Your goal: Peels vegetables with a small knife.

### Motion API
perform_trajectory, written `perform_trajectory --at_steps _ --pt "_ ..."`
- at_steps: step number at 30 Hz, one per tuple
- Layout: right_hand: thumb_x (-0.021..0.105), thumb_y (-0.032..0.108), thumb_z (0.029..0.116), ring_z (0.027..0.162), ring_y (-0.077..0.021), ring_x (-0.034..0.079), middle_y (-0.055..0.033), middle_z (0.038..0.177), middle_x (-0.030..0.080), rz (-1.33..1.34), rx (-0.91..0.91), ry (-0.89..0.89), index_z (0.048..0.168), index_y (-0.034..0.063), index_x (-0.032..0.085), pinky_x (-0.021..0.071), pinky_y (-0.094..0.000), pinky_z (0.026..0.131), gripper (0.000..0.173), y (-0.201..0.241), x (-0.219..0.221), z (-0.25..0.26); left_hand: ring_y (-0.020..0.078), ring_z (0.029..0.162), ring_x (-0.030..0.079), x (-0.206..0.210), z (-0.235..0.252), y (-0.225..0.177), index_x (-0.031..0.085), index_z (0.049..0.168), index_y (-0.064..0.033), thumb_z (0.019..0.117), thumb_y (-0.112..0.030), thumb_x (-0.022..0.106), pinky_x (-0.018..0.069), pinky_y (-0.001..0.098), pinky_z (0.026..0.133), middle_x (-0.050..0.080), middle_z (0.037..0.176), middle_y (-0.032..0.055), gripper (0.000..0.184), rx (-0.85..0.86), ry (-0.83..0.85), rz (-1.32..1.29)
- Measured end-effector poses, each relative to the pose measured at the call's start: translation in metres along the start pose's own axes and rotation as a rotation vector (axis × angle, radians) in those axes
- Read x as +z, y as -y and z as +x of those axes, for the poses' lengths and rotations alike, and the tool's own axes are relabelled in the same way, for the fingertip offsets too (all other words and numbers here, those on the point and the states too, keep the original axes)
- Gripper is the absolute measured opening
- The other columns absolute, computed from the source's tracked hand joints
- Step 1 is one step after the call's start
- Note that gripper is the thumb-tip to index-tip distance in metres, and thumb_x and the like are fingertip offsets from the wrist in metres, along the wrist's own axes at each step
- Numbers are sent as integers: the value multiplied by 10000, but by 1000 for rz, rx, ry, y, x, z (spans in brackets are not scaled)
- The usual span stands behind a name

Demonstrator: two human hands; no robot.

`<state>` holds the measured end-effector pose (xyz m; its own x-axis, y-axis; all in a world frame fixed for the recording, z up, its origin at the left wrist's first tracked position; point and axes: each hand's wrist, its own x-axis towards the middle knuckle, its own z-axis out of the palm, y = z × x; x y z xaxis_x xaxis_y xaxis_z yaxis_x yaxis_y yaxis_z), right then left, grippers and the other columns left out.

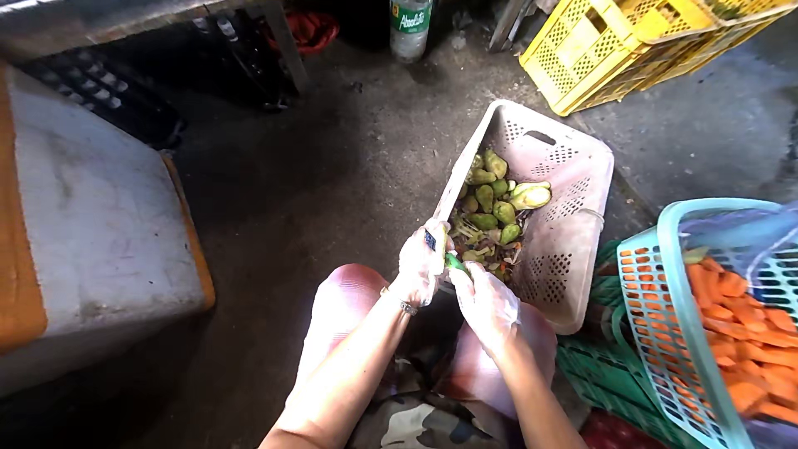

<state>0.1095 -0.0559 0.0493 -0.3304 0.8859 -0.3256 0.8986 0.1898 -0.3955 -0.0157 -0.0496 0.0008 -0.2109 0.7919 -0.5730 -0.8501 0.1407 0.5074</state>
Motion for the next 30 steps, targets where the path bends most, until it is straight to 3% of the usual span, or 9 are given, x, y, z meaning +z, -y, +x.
perform_trajectory --at_steps 8,12,14,15,17,19,22,26,30 --pt "388 428 1105 1187 -374 654 -216 1244 686 1 171 72 1346 55 626 486 -580 993 504 -5 -11 30 107 467 530 7 -10 0 548 1006 -48 1113 -272 347 464 223 414 530 635 39 319 -114 -69 60" --pt "331 453 1116 1221 -365 621 -233 1265 662 63 267 83 1320 20 626 443 -562 1048 562 -49 -17 50 110 432 514 2 -6 -6 563 1113 -30 1108 -300 340 447 218 382 518 621 41 351 -163 43 -33" --pt "332 467 1114 1134 -338 633 -222 1213 661 64 345 177 1298 24 634 458 -537 1000 567 -62 -27 54 108 455 528 1 -5 -7 574 1173 -33 1113 -311 329 462 217 404 529 641 37 375 -149 101 -49" --pt "329 470 1114 1011 -311 619 -199 1114 646 90 361 188 1258 27 636 462 -512 917 557 -66 -30 53 109 460 533 1 -5 -7 573 1182 -42 1116 -338 296 466 221 413 535 638 35 410 -146 125 -58" --pt "324 461 1116 954 -296 621 -171 1040 656 136 330 95 1214 51 660 466 -511 883 540 -69 -31 43 100 453 519 1 -5 -4 576 1153 -71 1114 -351 320 458 218 411 529 629 26 381 -141 136 -61" --pt "367 390 1117 1079 -375 673 -233 1129 702 134 218 -26 1270 20 664 487 -582 953 498 -50 -31 22 97 447 515 0 -4 -2 569 1207 -73 1112 -324 354 467 216 405 525 651 27 343 -117 138 -48" --pt "435 352 1093 1054 -385 696 -231 1095 718 118 64 -25 1277 14 662 519 -578 911 447 -14 -25 -9 93 468 537 -1 -4 2 575 1236 -59 1112 -287 371 484 211 417 557 687 38 330 -33 63 47" --pt "463 338 1083 1051 -373 707 -217 1096 729 90 35 14 1293 19 660 528 -552 909 430 -2 -12 -15 97 527 560 2 -4 6 590 1110 -69 1122 -305 335 487 219 464 573 703 34 348 74 -58 166" --pt "433 356 1093 1062 -350 702 -206 1105 724 96 40 35 1288 23 656 521 -541 918 445 -4 -7 -8 89 478 536 7 -6 4 585 981 -61 1122 -299 337 463 212 430 562 644 28 371 85 -109 193"
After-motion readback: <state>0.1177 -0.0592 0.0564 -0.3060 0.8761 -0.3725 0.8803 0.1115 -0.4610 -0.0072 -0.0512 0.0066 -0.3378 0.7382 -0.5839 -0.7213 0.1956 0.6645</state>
